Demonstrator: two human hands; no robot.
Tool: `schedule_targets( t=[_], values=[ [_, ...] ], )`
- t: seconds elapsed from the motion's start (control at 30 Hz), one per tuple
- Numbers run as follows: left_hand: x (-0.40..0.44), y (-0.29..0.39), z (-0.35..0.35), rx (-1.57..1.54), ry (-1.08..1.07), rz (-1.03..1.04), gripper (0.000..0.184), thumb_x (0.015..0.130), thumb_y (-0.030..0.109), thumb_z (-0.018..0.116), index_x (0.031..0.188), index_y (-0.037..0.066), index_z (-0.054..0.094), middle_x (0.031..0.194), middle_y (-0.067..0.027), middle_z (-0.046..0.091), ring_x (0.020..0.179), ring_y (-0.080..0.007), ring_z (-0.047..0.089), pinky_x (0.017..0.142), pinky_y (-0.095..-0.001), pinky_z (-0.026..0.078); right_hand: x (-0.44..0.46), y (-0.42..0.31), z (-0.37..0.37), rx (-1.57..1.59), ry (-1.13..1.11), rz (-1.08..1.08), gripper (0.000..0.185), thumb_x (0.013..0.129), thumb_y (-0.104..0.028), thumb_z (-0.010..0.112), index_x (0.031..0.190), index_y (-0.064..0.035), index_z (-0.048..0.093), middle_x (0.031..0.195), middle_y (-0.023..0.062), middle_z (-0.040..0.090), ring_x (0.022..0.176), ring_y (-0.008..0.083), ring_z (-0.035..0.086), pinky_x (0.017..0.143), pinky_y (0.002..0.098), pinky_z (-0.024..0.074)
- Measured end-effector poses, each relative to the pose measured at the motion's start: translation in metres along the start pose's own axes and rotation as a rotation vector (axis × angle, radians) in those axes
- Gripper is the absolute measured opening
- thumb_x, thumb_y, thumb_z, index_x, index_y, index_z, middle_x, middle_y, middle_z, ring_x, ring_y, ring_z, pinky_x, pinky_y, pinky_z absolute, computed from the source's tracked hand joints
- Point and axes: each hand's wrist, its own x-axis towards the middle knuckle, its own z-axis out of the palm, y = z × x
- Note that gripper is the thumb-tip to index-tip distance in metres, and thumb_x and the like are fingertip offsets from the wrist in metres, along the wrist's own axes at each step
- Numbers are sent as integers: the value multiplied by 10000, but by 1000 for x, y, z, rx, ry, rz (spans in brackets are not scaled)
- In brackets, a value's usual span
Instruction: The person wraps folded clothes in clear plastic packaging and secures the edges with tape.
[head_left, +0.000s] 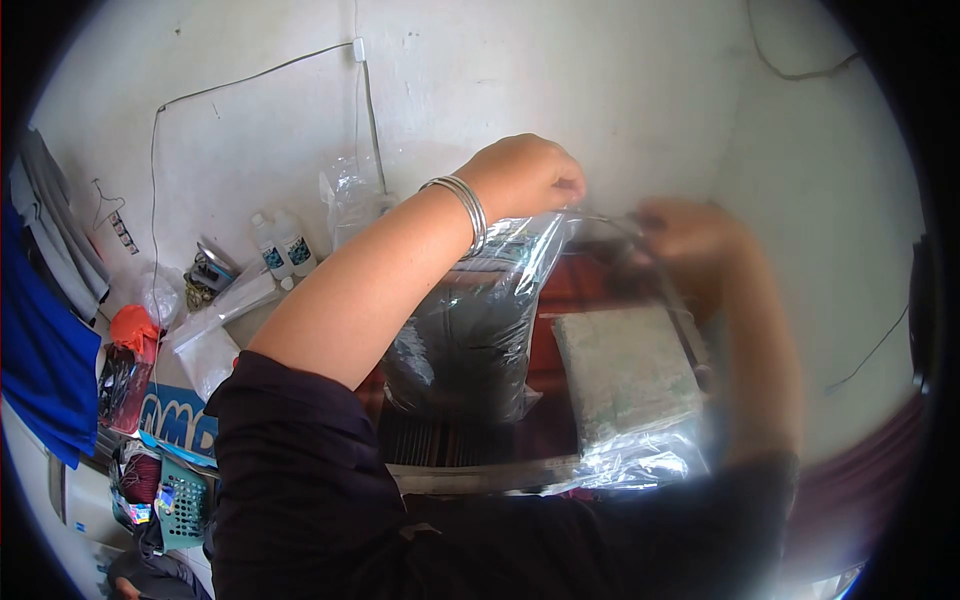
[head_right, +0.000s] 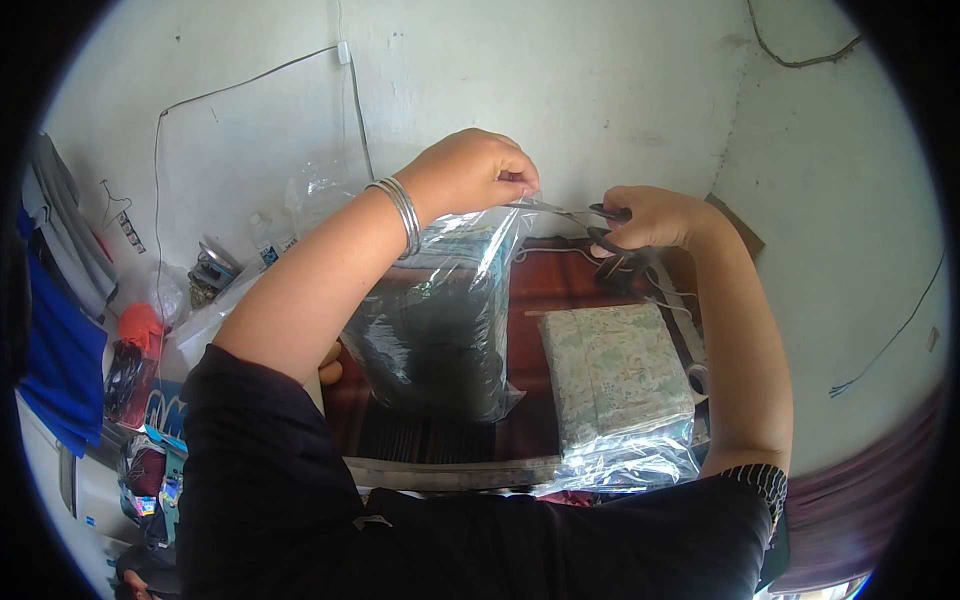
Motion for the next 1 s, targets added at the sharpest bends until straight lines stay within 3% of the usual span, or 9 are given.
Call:
schedule_targets(
  t=[0.47, 0.67, 0.73, 0.83, 1.0],
  values=[
    [-3, 0, 1, 20, 43, 23, 138, 845, 185, 654, 897, 77, 722, 858, -82, 691, 796, -231, 659, 737, -339, 519, 12, 8, -1, -45, -44, -73, 552, 647, -462, 793, 904, -12, 602, 796, 60, 563, 780, 185, 522, 672, 294, 395],
    [-5, 0, 3, 34, 33, 4, 136, 839, 189, 663, 896, 81, 723, 857, -83, 693, 796, -235, 660, 737, -338, 519, 13, 5, 1, 37, -137, 36, 498, 670, -412, 789, 853, 6, 591, 776, 75, 562, 739, 175, 506, 643, 306, 396],
    [-3, -3, 2, -1, 40, 20, 137, 836, 193, 666, 895, 83, 723, 861, -83, 694, 798, -238, 660, 740, -341, 520, 13, 12, 10, 113, 23, -108, 528, 656, -418, 799, 859, 21, 586, 776, 74, 562, 718, 180, 504, 635, 316, 402],
    [-2, 1, 5, -6, 44, 43, 136, 833, 196, 667, 891, 86, 722, 868, -84, 695, 803, -243, 660, 744, -347, 520, 16, 8, 15, 72, 78, -202, 542, 650, -424, 805, 857, 23, 579, 773, 74, 555, 703, 184, 499, 624, 321, 400],
    [-4, 3, 2, 14, 33, 31, 131, 832, 197, 662, 883, 92, 722, 873, -82, 697, 810, -251, 661, 746, -355, 521, 17, -2, 6, 29, 28, -168, 540, 645, -433, 808, 841, 16, 580, 761, 74, 544, 706, 190, 498, 629, 321, 399]
  ],
)
